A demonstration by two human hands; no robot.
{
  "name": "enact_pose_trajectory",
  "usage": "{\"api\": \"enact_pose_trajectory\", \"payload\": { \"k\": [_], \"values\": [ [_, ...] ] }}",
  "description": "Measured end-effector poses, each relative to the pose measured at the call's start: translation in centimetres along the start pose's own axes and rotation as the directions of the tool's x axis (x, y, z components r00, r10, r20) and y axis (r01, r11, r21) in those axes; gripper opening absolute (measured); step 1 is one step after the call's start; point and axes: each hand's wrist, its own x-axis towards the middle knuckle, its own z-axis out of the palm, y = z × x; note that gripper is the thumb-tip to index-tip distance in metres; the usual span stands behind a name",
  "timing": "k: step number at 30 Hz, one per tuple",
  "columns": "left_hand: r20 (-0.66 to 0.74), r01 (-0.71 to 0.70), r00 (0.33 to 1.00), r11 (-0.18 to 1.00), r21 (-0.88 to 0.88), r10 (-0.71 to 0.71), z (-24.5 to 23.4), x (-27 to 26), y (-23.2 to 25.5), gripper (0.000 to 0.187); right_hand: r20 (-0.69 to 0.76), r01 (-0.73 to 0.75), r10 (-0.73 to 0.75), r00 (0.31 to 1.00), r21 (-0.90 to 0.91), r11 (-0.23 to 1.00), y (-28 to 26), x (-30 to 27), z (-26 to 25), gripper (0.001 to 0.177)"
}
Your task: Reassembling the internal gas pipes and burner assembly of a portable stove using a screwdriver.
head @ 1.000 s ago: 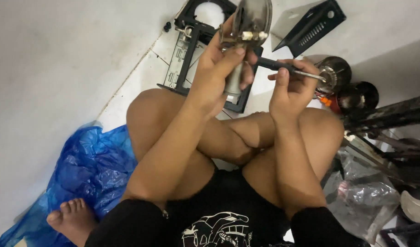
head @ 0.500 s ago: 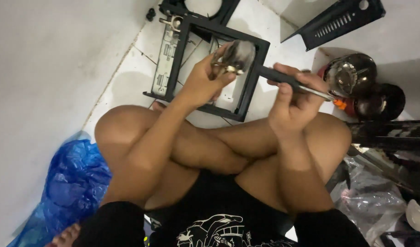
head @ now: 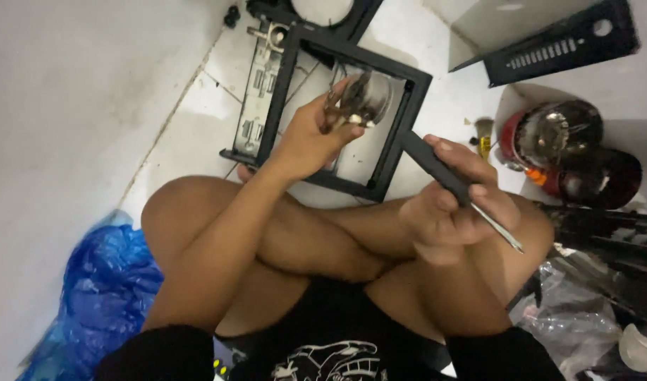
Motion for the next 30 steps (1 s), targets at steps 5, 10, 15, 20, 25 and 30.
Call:
{"api": "enact_pose_trajectory", "payload": {
  "k": [5, 10, 15, 20, 25, 30],
  "values": [
    [0.015, -0.026, 1.000, 1.000, -0.013, 0.026, -0.2, 1.3, -1.9, 0.069, 0.052, -0.163, 0.160, 0.986, 0.066, 0.984, 2.0, -2.5, 1.6, 0.023],
    [0.001, -0.037, 0.999, 0.999, 0.013, 0.037, -0.3, 0.7, -1.5, 0.075, 0.038, -0.012, 0.010, 0.999, 0.050, 0.999, 1.3, -2.3, 0.0, 0.028],
    [0.049, -0.106, 0.994, 0.990, 0.091, 0.102, -0.6, 0.8, -1.4, 0.071, 0.188, -0.295, 0.322, 0.928, -0.159, 0.942, 1.1, -3.0, 0.4, 0.022],
    [0.098, -0.167, 0.981, 0.985, -0.031, 0.170, -0.6, 0.7, -2.6, 0.076, 0.091, -0.056, 0.068, 0.994, -0.118, 0.991, -0.9, -0.6, 1.0, 0.022],
    [0.068, -0.150, 0.987, 0.980, 0.132, 0.142, -0.4, 0.7, -2.4, 0.073, 0.256, -0.324, 0.406, 0.877, -0.306, 0.895, 0.3, -2.3, -0.2, 0.022],
    [0.066, -0.125, 0.991, 0.985, 0.120, 0.118, -0.6, 0.3, -1.3, 0.074, 0.093, -0.093, 0.103, 0.990, -0.106, 0.990, -0.8, -0.6, 0.5, 0.022]
  ]
}}
